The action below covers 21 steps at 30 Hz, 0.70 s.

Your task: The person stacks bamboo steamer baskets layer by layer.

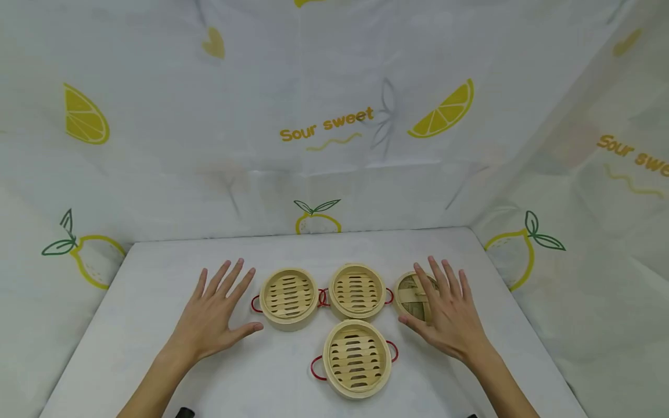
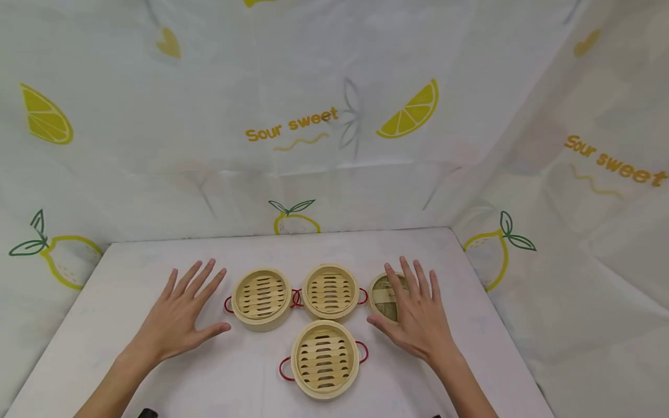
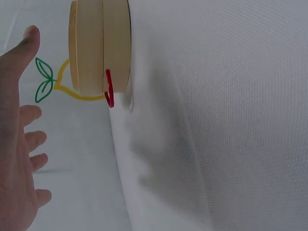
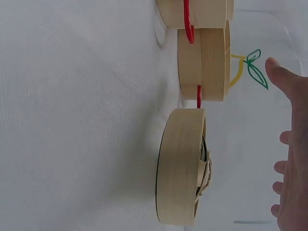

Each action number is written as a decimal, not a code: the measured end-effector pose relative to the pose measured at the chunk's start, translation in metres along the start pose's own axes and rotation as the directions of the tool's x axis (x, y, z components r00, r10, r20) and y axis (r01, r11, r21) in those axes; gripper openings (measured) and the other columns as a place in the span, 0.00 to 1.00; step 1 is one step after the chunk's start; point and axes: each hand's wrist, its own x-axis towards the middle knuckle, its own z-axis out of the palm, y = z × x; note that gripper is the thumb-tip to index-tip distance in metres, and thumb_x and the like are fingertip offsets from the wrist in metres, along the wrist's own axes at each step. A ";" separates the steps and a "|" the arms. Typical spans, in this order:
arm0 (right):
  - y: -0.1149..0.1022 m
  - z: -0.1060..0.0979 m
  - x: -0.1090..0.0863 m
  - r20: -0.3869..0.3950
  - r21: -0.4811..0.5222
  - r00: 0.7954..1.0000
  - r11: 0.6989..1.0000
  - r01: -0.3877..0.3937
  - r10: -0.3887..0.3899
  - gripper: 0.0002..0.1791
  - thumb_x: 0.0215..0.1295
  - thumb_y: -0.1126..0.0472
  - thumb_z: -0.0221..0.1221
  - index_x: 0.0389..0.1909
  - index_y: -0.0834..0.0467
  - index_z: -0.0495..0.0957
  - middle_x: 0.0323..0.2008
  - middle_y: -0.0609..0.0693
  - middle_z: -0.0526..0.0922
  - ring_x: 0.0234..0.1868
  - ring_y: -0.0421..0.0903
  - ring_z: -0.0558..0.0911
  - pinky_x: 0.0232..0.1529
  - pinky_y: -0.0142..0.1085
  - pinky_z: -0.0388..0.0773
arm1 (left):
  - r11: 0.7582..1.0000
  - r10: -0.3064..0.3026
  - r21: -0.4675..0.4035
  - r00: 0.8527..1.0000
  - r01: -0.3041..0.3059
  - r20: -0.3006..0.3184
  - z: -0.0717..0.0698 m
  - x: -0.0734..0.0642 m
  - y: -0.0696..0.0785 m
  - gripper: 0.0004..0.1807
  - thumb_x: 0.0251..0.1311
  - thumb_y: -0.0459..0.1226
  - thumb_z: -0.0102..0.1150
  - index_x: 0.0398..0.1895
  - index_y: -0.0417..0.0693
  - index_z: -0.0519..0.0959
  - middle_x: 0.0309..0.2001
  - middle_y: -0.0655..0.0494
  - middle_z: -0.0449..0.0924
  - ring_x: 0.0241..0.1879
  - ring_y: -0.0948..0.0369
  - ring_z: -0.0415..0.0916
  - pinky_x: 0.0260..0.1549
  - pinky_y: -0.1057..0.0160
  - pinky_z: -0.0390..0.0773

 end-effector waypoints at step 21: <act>-0.019 -0.003 -0.013 0.030 0.402 1.000 0.915 -0.018 0.007 0.63 0.49 0.46 0.84 0.85 0.49 0.61 0.79 0.57 0.70 0.79 0.60 0.67 0.75 0.39 0.64 | 0.890 -0.093 -0.422 0.974 0.174 0.206 0.008 -0.002 0.007 0.53 0.61 0.61 0.75 0.83 0.50 0.65 0.79 0.45 0.71 0.75 0.40 0.73 0.57 0.33 0.86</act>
